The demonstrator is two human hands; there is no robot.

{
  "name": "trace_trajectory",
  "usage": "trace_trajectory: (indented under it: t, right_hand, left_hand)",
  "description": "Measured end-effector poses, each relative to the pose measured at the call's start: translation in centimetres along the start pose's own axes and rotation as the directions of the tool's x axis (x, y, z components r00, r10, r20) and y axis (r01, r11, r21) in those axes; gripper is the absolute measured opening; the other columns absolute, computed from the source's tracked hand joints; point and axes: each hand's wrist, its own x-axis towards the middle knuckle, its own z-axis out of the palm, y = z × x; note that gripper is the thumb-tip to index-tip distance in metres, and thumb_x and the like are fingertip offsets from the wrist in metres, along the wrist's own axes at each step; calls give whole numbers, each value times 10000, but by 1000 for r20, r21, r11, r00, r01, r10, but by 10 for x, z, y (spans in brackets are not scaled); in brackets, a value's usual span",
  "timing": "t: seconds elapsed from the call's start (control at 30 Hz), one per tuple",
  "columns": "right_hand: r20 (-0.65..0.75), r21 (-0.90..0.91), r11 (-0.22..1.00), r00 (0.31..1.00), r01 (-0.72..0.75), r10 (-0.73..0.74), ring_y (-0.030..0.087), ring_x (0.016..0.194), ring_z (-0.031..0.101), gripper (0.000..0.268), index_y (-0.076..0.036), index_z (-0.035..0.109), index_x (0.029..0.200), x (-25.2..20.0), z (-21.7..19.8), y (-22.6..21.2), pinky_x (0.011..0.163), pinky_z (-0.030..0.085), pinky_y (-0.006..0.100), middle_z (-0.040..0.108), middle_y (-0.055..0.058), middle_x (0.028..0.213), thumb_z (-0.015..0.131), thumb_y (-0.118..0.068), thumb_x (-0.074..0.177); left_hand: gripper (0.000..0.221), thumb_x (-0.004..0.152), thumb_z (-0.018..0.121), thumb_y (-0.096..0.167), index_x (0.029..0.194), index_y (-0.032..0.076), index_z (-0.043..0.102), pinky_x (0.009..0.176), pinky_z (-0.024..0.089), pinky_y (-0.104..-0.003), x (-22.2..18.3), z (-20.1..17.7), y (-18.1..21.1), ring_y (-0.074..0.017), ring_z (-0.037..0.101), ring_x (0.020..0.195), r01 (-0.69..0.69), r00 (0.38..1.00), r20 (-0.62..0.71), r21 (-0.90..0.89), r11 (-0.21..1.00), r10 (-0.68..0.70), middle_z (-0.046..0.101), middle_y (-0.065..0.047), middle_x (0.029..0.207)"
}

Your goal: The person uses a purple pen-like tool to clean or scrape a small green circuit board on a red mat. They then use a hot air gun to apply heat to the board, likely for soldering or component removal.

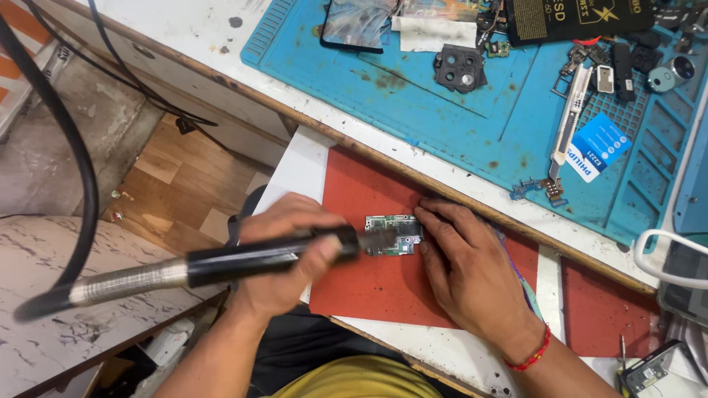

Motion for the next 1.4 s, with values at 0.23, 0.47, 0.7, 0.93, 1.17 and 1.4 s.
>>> trace_trajectory:
  t: [0.23, 0.47, 0.7, 0.93, 1.17, 1.4]
  right_hand:
    - [-2, -14, 1000, 1000, 7, -7, 372, 1168, 625, 367, -6, 665, 1256, -2, 1, 0, 976, 506, 447, 633, 163, 1302, 659, -70, 894]
    - [2, -27, 1000, 1000, 12, -12, 373, 1172, 623, 382, -9, 663, 1269, -4, 1, -1, 975, 505, 444, 630, 164, 1309, 663, -75, 892]
    - [6, -34, 999, 1000, 4, -3, 375, 1182, 620, 378, -7, 663, 1283, -4, 3, -1, 984, 504, 445, 624, 168, 1324, 664, -73, 911]
    - [26, -34, 999, 1000, -3, 4, 376, 1188, 620, 395, -12, 660, 1292, -5, 2, 0, 981, 508, 447, 620, 170, 1327, 672, -63, 901]
    - [9, -30, 1000, 1000, 10, -9, 377, 1166, 627, 392, -6, 656, 1286, -5, 2, 0, 969, 513, 447, 622, 174, 1316, 677, -75, 901]
    - [-2, -22, 1000, 1000, -17, 17, 377, 1140, 633, 380, -4, 660, 1275, -6, 0, -2, 950, 519, 447, 630, 168, 1302, 680, -87, 905]
  left_hand:
    - [315, 956, 750, 316, 1046, 15, 740, 900, 583, -337, -6, -2, -1, -209, 722, 958, -25, 1000, -10, -35, 999, 24, 762, -107, 976]
    - [332, 945, 772, 328, 1062, 18, 747, 877, 583, -316, -6, -2, -2, -217, 718, 957, -63, 995, 70, -84, 995, 69, 765, -93, 979]
    - [325, 970, 755, 340, 1068, 30, 742, 892, 587, -322, -7, -3, -4, -198, 742, 918, -65, 998, 9, -12, 998, 66, 786, -87, 994]
    - [340, 952, 762, 361, 1073, 42, 756, 922, 573, -330, -10, 2, -5, -199, 741, 924, -51, 998, 31, -15, 999, 52, 786, -68, 946]
    - [345, 945, 770, 366, 1061, 42, 749, 900, 587, -307, -6, 2, -1, -203, 737, 1005, -156, 984, 84, 10, 988, 155, 771, -76, 965]
    - [302, 940, 760, 295, 1051, 14, 746, 901, 569, -325, -5, -1, 1, -213, 707, 997, -63, 998, 14, -21, 998, 64, 766, -99, 978]
